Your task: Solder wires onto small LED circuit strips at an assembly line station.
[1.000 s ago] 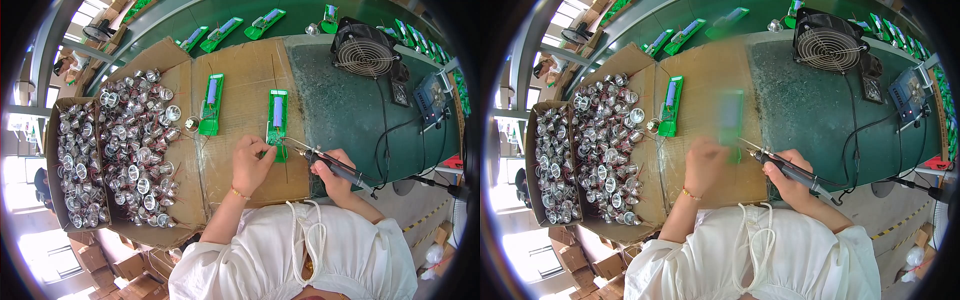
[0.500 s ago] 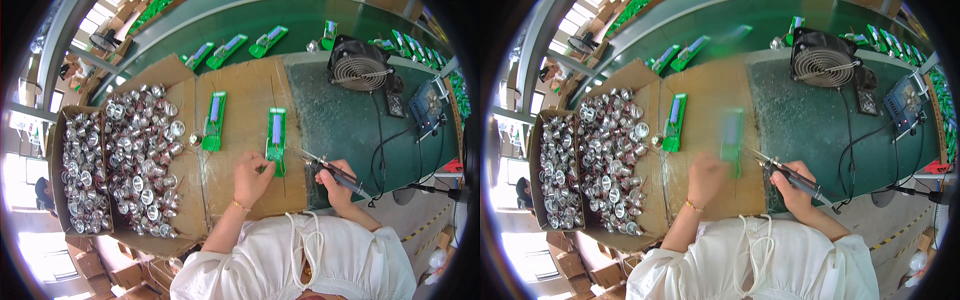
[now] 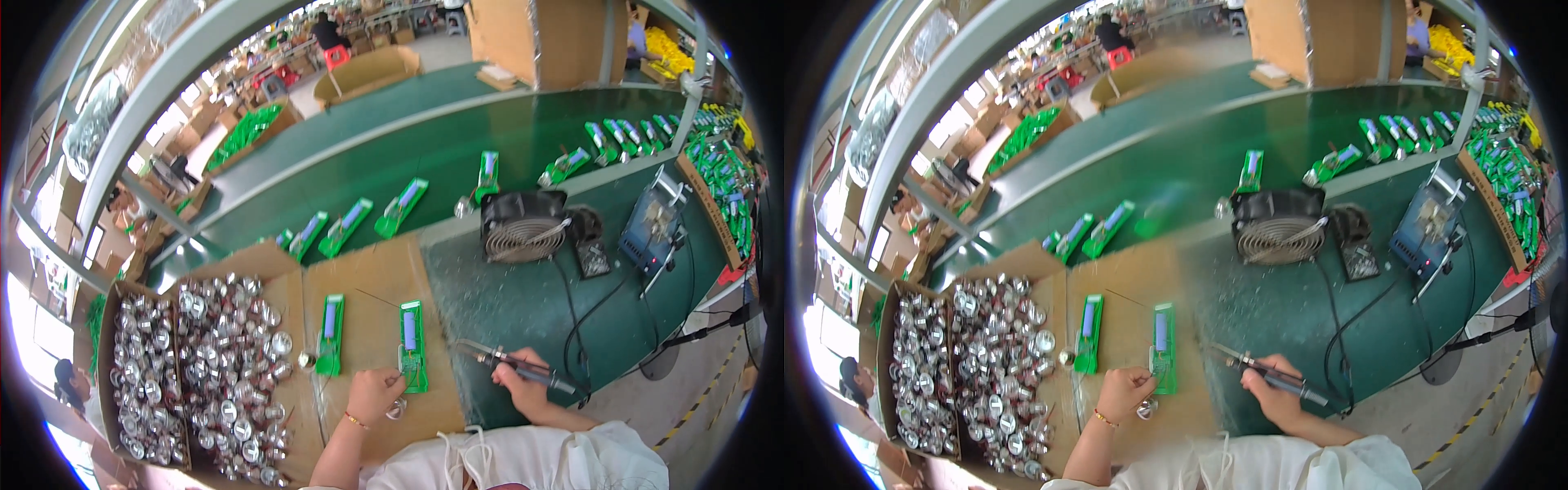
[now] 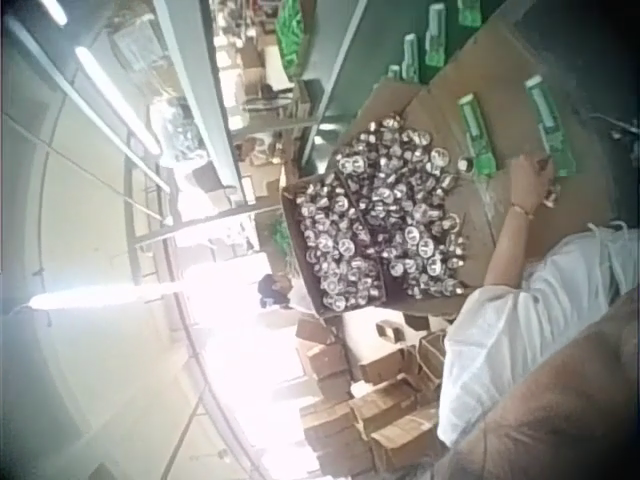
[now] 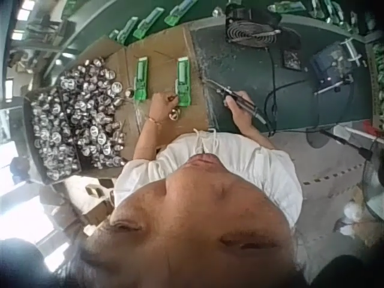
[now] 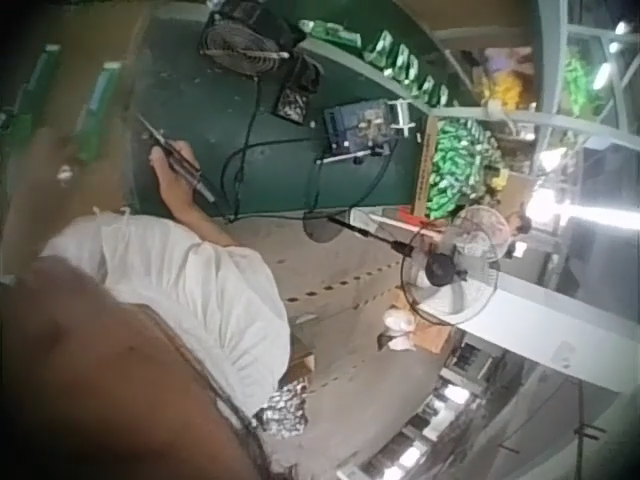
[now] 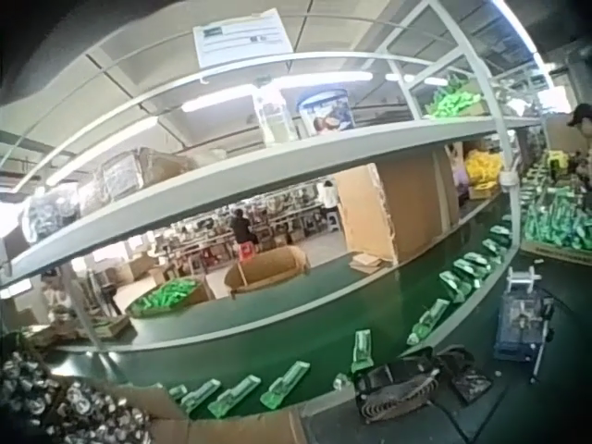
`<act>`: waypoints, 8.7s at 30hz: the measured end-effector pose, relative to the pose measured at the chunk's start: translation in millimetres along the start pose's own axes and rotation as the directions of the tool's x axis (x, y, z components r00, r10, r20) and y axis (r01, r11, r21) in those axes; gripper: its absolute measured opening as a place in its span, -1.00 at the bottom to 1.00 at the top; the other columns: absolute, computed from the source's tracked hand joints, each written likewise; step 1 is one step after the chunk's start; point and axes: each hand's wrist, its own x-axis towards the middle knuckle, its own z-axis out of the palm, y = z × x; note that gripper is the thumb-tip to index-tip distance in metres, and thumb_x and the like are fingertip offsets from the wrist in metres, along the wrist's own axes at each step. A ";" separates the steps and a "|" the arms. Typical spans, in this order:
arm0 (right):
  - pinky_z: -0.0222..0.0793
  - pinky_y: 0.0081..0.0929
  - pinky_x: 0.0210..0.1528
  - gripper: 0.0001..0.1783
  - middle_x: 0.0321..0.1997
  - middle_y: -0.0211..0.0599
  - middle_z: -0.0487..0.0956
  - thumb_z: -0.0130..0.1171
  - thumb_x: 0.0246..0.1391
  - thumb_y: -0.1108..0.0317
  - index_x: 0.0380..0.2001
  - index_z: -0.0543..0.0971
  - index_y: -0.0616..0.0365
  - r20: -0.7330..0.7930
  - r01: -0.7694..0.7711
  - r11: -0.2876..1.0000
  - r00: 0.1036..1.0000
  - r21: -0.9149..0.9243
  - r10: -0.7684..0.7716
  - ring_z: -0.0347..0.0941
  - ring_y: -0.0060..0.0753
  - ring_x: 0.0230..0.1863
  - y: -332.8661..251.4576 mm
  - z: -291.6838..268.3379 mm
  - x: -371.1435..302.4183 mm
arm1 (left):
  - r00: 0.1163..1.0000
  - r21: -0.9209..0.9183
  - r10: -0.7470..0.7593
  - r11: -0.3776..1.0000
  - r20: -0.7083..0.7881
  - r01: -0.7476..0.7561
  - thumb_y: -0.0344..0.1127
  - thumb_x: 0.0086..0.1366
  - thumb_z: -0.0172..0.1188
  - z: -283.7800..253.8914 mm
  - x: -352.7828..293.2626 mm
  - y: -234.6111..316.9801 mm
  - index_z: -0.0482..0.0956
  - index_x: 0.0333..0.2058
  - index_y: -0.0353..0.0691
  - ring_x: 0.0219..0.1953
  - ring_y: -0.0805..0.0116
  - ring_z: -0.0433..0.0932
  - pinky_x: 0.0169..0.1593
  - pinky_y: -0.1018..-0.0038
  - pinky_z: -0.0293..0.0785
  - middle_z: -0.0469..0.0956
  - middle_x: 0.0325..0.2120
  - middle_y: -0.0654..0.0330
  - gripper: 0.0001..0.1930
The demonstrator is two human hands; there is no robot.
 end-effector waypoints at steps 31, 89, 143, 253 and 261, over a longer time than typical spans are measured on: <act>0.41 -0.62 -0.44 -0.85 -0.50 -0.25 0.54 0.17 -0.02 0.45 -0.43 0.41 0.26 -0.010 -0.037 0.997 0.999 0.073 0.037 0.46 -0.57 -0.50 12.3 4.5 7.5 | 0.571 0.475 0.280 0.850 -0.772 0.226 -0.16 0.03 0.17 -52.0 2.0 -42.8 0.52 -0.26 -0.16 -0.01 -0.03 0.28 0.00 0.02 0.13 0.41 -0.16 0.05 -0.70; 0.41 -0.62 -0.41 -0.84 -0.50 -0.24 0.52 0.13 0.00 0.48 -0.38 0.39 0.32 0.172 0.185 0.976 0.971 -0.115 -0.164 0.45 -0.57 -0.49 4.7 48.6 -13.5 | 0.953 -0.329 -0.023 0.941 -0.303 -0.081 -0.30 0.14 0.19 14.4 -19.0 -12.4 0.58 -0.45 -0.33 -0.50 0.32 0.48 -0.38 0.46 0.39 0.45 -0.44 0.13 -0.83; 0.45 -0.62 -0.48 -0.85 -0.52 -0.23 0.52 0.12 0.04 0.45 -0.39 0.39 0.30 0.129 0.099 0.985 0.988 -0.138 -0.081 0.48 -0.55 -0.53 4.5 61.2 -8.6 | 0.965 -0.193 0.074 0.973 -0.250 -0.125 -0.30 0.04 0.22 13.4 5.7 -13.0 0.59 -0.55 -0.26 -0.45 0.23 0.45 -0.40 0.41 0.36 0.46 -0.47 0.13 -0.86; 0.39 -0.62 -0.47 -0.84 -0.55 -0.24 0.56 0.17 -0.04 0.45 -0.44 0.42 0.30 0.225 0.053 0.993 0.974 -0.103 -0.029 0.47 -0.58 -0.53 2.9 44.0 -32.3 | 0.925 -0.465 -0.153 0.885 -0.349 -0.029 -0.42 0.09 0.20 34.9 -71.1 -2.4 0.50 -0.53 -0.35 -0.58 0.38 0.46 -0.48 0.51 0.36 0.47 -0.54 0.12 -0.88; 0.41 -0.63 -0.45 -0.84 -0.54 -0.24 0.54 0.16 -0.01 0.45 -0.42 0.40 0.29 0.226 -0.017 0.994 0.973 -0.106 0.041 0.47 -0.58 -0.51 1.2 44.3 -34.5 | 0.922 -0.449 -0.150 0.893 -0.358 -0.029 -0.43 0.09 0.20 36.0 -70.2 -0.6 0.49 -0.54 -0.35 -0.58 0.37 0.48 -0.49 0.51 0.37 0.46 -0.55 0.13 -0.88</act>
